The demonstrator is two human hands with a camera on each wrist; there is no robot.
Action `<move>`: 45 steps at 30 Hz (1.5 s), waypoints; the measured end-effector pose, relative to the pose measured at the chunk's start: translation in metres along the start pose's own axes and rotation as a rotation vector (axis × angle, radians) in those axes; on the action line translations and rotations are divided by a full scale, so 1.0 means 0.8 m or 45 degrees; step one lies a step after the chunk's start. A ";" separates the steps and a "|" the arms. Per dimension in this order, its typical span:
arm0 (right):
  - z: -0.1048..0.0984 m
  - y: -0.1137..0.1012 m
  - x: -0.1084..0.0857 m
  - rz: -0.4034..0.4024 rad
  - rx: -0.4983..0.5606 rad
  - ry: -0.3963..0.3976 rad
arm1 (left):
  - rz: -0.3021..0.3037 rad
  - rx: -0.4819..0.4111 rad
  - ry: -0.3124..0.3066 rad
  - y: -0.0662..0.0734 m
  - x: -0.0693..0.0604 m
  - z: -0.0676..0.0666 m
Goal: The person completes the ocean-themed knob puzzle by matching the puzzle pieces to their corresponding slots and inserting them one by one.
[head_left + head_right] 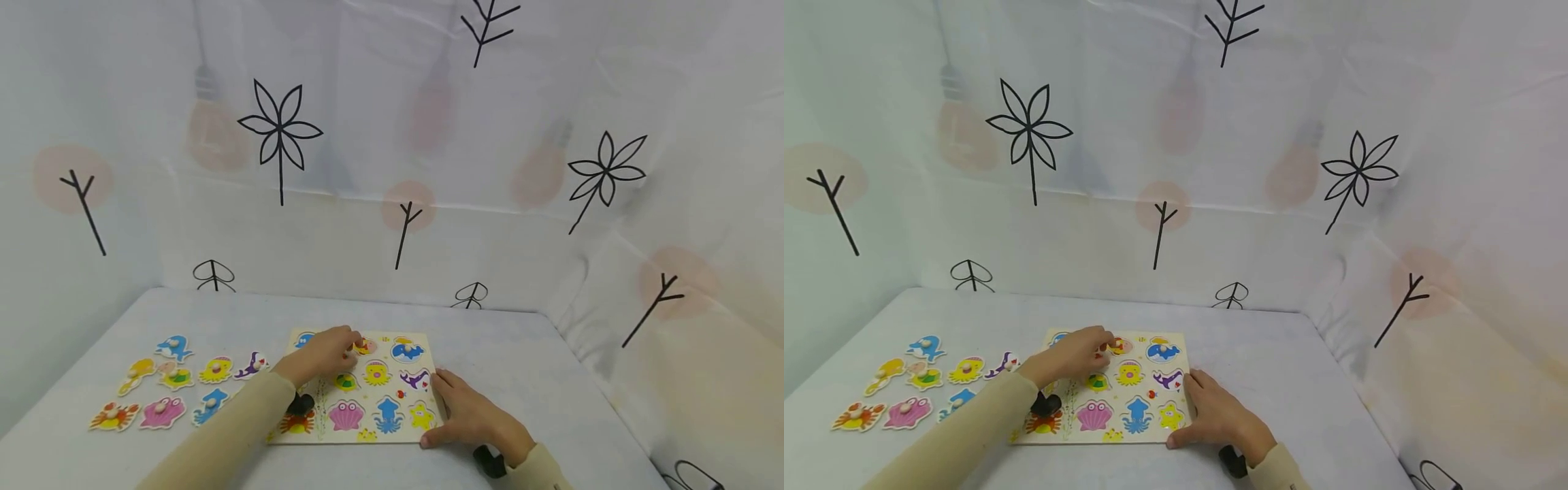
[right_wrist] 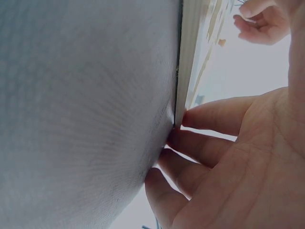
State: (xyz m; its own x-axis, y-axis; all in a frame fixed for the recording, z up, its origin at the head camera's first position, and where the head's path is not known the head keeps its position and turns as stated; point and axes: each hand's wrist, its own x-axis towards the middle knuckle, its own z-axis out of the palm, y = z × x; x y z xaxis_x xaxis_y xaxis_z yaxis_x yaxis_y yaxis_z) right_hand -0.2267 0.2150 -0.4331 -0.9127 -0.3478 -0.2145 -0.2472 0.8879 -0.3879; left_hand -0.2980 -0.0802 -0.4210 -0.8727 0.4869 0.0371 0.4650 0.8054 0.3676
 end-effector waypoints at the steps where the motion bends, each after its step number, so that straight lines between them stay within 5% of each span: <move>1: 0.000 0.001 -0.001 -0.004 -0.002 0.002 | 0.013 -0.004 0.004 0.001 -0.004 -0.001; 8: 0.001 0.005 -0.004 -0.023 -0.010 0.009 | 0.039 0.040 0.077 -0.002 -0.039 -0.007; 18: 0.000 0.008 -0.007 -0.029 -0.016 0.008 | -0.031 0.089 0.157 -0.027 -0.087 -0.026; 45: -0.002 0.005 -0.008 -0.037 -0.012 -0.001 | -0.250 0.211 0.237 -0.165 -0.178 -0.096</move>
State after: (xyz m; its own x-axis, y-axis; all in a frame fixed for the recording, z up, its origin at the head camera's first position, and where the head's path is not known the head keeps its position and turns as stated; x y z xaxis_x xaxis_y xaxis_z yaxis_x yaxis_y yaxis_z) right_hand -0.2228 0.2215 -0.4317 -0.9050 -0.3736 -0.2037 -0.2765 0.8802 -0.3857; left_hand -0.2468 -0.2820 -0.4039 -0.9534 0.2585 0.1553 0.2893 0.9295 0.2289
